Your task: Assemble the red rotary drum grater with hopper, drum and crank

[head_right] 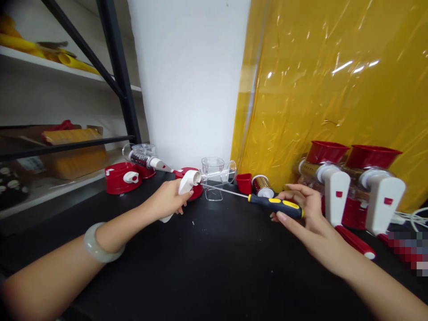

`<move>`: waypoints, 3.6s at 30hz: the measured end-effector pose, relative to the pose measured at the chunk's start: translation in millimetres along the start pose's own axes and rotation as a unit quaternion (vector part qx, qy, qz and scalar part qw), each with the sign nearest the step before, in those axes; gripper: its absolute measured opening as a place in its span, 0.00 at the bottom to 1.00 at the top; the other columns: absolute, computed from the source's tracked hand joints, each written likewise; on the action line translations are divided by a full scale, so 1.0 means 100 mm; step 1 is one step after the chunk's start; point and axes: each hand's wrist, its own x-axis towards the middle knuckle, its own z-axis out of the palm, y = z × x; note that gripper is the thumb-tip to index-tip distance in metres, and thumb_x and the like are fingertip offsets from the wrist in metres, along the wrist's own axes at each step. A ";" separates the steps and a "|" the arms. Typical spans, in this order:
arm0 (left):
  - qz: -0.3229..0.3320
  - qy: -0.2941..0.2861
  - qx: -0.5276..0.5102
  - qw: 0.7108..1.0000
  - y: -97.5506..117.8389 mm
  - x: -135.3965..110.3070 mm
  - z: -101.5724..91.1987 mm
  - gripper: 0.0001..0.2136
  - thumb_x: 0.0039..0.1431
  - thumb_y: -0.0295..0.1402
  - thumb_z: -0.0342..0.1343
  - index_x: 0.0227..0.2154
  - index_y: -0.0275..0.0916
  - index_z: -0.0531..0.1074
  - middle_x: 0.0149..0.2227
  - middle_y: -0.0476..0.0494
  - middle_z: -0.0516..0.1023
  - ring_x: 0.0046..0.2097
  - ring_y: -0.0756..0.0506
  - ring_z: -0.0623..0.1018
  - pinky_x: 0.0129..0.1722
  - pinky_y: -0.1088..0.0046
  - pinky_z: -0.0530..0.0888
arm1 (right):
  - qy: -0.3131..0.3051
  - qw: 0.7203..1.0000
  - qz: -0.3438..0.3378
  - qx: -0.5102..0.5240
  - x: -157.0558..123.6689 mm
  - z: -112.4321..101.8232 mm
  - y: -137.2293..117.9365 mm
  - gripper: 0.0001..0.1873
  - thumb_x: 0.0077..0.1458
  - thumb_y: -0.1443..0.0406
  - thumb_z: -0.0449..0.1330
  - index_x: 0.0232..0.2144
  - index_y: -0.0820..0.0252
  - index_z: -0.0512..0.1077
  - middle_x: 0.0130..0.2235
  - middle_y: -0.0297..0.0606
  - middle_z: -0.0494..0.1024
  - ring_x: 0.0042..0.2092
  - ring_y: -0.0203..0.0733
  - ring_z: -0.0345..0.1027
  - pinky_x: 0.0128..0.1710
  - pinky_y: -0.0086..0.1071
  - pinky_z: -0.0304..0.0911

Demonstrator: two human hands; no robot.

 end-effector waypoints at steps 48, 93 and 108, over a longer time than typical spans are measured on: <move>0.012 -0.027 0.024 0.999 0.00 -0.04 0.07 0.10 0.59 0.39 0.50 0.35 0.37 0.68 0.28 0.42 0.80 0.21 0.46 0.78 0.21 0.72 0.71 | -0.014 0.999 -0.008 -0.030 0.01 -0.08 0.00 0.25 0.54 0.50 0.61 0.49 0.50 0.58 0.39 0.35 0.75 0.33 0.41 0.71 0.38 0.36 0.69; 0.023 -0.014 0.040 0.999 0.03 -0.05 0.06 0.09 0.60 0.38 0.50 0.32 0.38 0.67 0.27 0.42 0.80 0.21 0.45 0.79 0.22 0.72 0.71 | -0.049 0.990 0.010 -0.129 0.01 -0.13 -0.04 0.21 0.55 0.46 0.57 0.39 0.54 0.66 0.26 0.35 0.75 0.25 0.42 0.71 0.26 0.35 0.67; -0.006 -0.026 -0.011 1.000 0.05 -0.01 0.00 0.08 0.60 0.38 0.51 0.33 0.38 0.66 0.25 0.46 0.78 0.21 0.46 0.79 0.20 0.74 0.72 | 0.028 0.996 -0.062 -0.053 0.00 -0.01 -0.03 0.22 0.56 0.53 0.61 0.49 0.48 0.59 0.36 0.33 0.74 0.30 0.38 0.70 0.32 0.33 0.67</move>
